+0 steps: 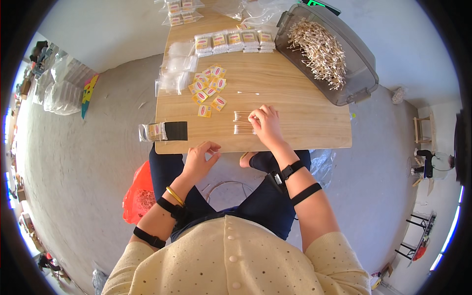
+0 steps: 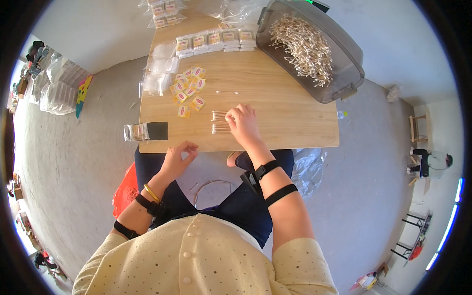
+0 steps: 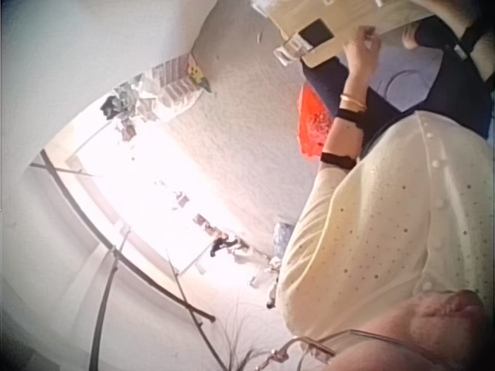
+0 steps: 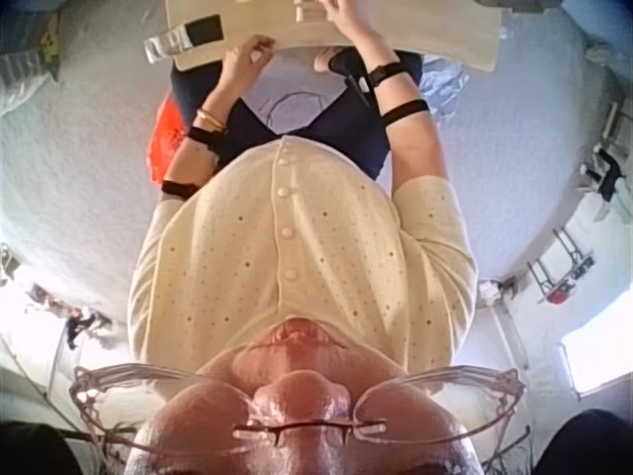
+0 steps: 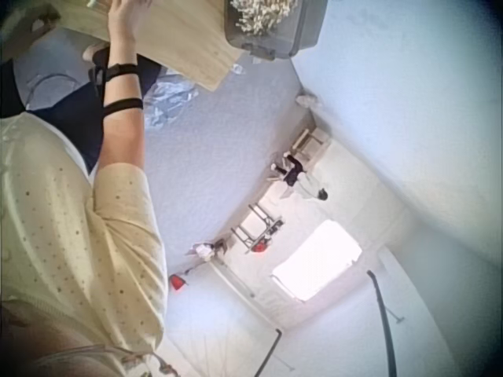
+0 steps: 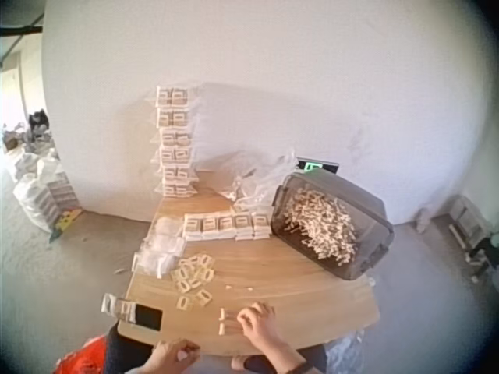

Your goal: Sorting cotton swabs and placing them into plastic bags for packaging.

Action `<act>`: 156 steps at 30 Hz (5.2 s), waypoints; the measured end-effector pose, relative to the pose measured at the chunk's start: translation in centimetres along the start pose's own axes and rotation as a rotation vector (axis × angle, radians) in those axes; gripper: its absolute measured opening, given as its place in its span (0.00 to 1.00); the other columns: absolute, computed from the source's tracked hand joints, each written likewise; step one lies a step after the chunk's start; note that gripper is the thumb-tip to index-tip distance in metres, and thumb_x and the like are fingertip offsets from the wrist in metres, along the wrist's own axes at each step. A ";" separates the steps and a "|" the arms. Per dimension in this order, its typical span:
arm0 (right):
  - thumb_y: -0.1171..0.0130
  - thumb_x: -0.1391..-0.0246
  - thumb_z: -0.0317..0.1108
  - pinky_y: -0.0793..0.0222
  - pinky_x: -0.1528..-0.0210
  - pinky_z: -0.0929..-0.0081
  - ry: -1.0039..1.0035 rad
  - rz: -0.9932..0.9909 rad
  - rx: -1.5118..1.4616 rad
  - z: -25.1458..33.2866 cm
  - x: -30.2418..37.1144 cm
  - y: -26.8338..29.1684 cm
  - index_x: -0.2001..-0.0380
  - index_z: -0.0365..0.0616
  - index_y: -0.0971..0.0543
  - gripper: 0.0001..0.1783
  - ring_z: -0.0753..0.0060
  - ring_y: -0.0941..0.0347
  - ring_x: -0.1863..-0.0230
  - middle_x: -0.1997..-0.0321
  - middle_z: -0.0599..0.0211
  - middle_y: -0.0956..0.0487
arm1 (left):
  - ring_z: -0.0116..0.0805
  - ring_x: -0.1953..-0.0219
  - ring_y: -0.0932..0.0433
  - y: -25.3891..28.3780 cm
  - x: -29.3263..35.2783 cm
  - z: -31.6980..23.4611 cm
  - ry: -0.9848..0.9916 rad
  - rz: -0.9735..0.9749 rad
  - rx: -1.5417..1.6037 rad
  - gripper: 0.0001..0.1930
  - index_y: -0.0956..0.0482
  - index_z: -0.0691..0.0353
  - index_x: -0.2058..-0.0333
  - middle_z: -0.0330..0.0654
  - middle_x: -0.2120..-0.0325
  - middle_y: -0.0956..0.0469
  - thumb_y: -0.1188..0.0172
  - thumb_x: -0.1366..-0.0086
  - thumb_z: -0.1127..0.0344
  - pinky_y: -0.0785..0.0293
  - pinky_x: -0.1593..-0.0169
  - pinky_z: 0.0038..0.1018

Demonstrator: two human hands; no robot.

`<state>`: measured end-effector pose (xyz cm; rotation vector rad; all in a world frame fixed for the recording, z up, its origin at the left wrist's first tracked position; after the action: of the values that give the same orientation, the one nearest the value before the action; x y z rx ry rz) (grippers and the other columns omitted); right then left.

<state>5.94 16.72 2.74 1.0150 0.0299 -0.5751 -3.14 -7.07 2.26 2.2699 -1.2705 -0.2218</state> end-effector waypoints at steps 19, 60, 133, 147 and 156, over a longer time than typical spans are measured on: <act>0.31 0.49 0.29 0.32 0.46 0.55 0.070 0.046 0.010 3.3 4.1 0.1 0.63 0.53 0.16 0.09 0.56 0.30 0.47 0.53 0.72 0.25 | 0.48 0.52 0.25 1.0 -2.7 1.7 0.026 -0.091 -0.380 0.18 0.24 0.60 0.63 0.44 0.60 0.25 0.23 0.46 0.63 0.26 0.47 0.40; 0.37 0.52 0.25 0.35 0.46 0.55 0.026 -0.012 0.139 1.5 -0.2 -0.3 0.66 0.52 0.16 0.10 0.57 0.31 0.47 0.55 0.71 0.26 | 0.50 0.52 0.25 1.2 -2.6 1.6 0.050 -0.066 -0.361 0.18 0.23 0.59 0.62 0.45 0.61 0.26 0.24 0.44 0.59 0.26 0.47 0.41; 0.49 0.33 0.50 0.63 0.17 0.50 0.097 0.230 0.241 16.7 -0.1 -16.1 0.25 0.36 0.45 0.42 0.47 0.61 0.17 0.18 0.43 0.52 | 0.48 0.48 0.19 19.3 1.4 16.8 0.448 -0.569 -0.172 0.28 0.24 0.66 0.44 0.55 0.53 0.18 0.49 0.23 0.44 0.24 0.45 0.40; 0.47 0.34 0.49 0.65 0.18 0.47 0.076 0.268 0.235 17.7 -1.0 -17.1 0.23 0.37 0.49 0.45 0.45 0.62 0.17 0.18 0.43 0.54 | 0.29 0.68 0.23 13.2 -1.3 20.5 0.622 -0.690 0.794 0.27 0.21 0.68 0.58 0.38 0.68 0.20 0.49 0.22 0.44 0.24 0.64 0.30; 0.44 0.36 0.49 0.68 0.18 0.45 0.069 0.288 0.240 21.2 -1.8 -19.4 0.23 0.37 0.49 0.47 0.47 0.63 0.16 0.17 0.44 0.55 | 0.27 0.69 0.22 14.3 -1.2 19.9 0.522 -0.742 0.634 0.28 0.18 0.67 0.58 0.38 0.68 0.19 0.49 0.22 0.42 0.24 0.65 0.26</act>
<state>-9.68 -7.26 -0.68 1.2470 -0.1259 -0.2841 -22.08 -19.32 -7.37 2.9657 -0.1928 0.5672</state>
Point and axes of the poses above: each hand's wrist, its own x-axis away from the middle knuckle, its own y-axis out of the back of the hand, z = x × y, the point moved 6 cm from there along -x, towards the middle knuckle
